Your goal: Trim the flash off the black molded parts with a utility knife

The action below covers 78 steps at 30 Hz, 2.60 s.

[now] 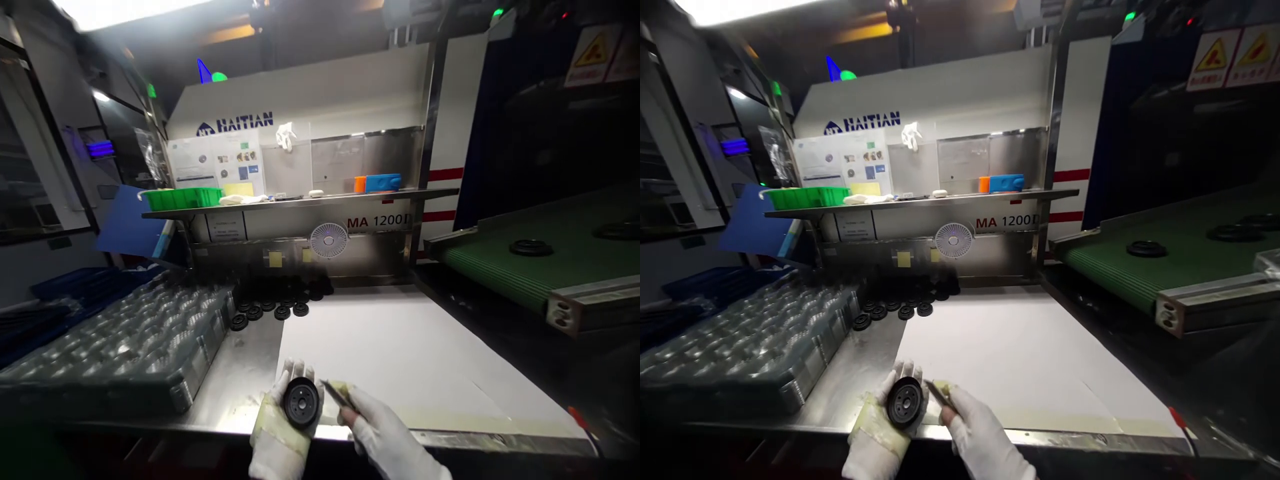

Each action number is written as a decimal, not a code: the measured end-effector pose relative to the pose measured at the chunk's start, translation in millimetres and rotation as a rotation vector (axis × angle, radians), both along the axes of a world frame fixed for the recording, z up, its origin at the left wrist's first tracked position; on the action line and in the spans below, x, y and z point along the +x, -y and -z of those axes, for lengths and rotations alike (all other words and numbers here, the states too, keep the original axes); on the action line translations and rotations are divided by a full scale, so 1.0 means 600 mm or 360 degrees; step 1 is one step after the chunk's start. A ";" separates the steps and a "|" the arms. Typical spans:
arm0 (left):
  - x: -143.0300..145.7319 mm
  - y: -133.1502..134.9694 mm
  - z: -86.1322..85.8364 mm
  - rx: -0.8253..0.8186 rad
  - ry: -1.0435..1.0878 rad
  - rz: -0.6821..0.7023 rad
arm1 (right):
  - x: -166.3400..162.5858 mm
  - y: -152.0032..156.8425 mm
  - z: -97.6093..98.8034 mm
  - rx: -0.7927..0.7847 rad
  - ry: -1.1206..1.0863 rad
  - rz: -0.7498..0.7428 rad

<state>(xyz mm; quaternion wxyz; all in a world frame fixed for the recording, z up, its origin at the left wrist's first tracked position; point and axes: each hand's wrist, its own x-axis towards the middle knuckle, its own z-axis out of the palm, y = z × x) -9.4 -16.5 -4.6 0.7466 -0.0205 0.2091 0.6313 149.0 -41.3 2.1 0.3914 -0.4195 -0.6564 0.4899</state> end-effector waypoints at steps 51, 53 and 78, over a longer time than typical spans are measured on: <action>0.034 -0.114 -0.020 0.0149 -0.0185 -0.0274 | -0.062 -0.093 0.027 0.0450 0.1030 0.0537; 0.026 -0.102 -0.015 0.0139 -0.0153 -0.0337 | -0.076 -0.077 0.034 0.0442 0.1005 0.0529; 0.146 -0.160 -0.020 0.0026 -0.0419 -0.0272 | 0.016 -0.118 0.058 0.0552 0.1050 0.0687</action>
